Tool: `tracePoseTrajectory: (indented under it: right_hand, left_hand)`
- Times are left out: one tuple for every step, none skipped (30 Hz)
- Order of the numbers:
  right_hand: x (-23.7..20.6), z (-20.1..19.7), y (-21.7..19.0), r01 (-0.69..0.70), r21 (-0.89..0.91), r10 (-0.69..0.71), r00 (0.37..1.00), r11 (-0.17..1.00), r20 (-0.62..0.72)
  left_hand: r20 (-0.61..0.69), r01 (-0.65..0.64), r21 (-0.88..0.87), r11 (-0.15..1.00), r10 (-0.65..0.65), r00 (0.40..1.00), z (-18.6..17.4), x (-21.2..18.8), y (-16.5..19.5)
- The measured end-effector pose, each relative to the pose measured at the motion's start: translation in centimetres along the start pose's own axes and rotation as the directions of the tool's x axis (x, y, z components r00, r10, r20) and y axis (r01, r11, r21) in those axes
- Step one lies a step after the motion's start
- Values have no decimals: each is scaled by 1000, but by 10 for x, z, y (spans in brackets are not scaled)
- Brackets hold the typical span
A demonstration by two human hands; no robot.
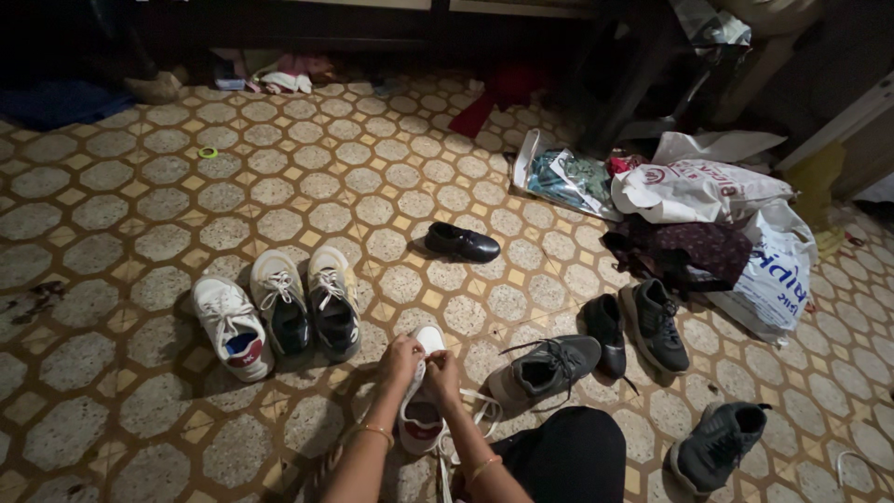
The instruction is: The person sits on the floor among several pairs of shoes and removes the laces from a white sneaker, pulling the lace fully out through the eyelets. They then thread the lace back through the eyelets to re-lace the shoe, set it aside, and begin un-lacing a gray sneaker.
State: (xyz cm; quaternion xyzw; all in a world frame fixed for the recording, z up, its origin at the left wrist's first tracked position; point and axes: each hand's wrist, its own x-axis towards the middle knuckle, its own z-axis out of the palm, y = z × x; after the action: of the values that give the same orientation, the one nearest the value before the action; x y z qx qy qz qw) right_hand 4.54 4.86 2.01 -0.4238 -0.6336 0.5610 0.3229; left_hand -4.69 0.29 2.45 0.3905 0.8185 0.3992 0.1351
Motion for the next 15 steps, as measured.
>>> tracePoseTrajectory:
  right_hand:
    - [2,-1,-1,35,-87,-36,999,996,-11]
    - [3,-2,-2,71,-175,-76,997,982,-20]
    - [6,-4,-4,120,-298,-119,993,947,22]
    - [8,-6,-6,168,-412,-153,986,895,69]
    - [10,-8,-7,215,-517,-179,977,829,119]
    - [11,-10,-9,182,-516,-125,982,837,144]
    - [13,-14,-10,150,-516,-70,983,843,170]
    - [13,-16,-12,120,-519,-18,980,847,197]
    - [13,-18,-13,139,-484,-41,977,864,207]
    - [13,-19,-15,159,-449,-66,974,879,217]
    - [11,-20,-16,179,-414,-90,970,892,227]
    - [10,-20,-17,195,-415,-110,969,889,220]
    - [9,-21,-18,207,-418,-127,969,885,212]
    - [6,-21,-19,216,-423,-140,969,880,203]
    - [5,-21,-20,215,-382,-136,965,899,224]
  left_hand:
    - [3,25,33,999,-25,1000,2,3,1]
    - [4,49,66,997,-49,999,2,6,4]
    - [-89,50,-3,999,-50,995,2,11,8]
    - [-179,46,-68,997,-58,982,1,16,13]
    - [-265,37,-131,991,-71,962,-2,23,17]
    - [-340,-54,-216,975,-24,940,-8,31,23]
    - [-417,-149,-293,945,14,909,-20,42,32]
    - [-396,-164,-362,917,8,918,-37,52,42]
    - [-377,-179,-430,885,4,926,-57,62,53]
    - [-421,-259,-524,812,18,907,-80,71,66]
    - [-464,-336,-604,722,23,885,-104,77,80]
    - [-488,-328,-612,720,-17,873,-131,81,92]
    - [-479,-173,-586,792,-166,862,-162,86,101]
    - [-542,-398,-712,579,-92,835,-190,86,109]
    - [-647,-589,-686,427,13,762,-213,76,111]
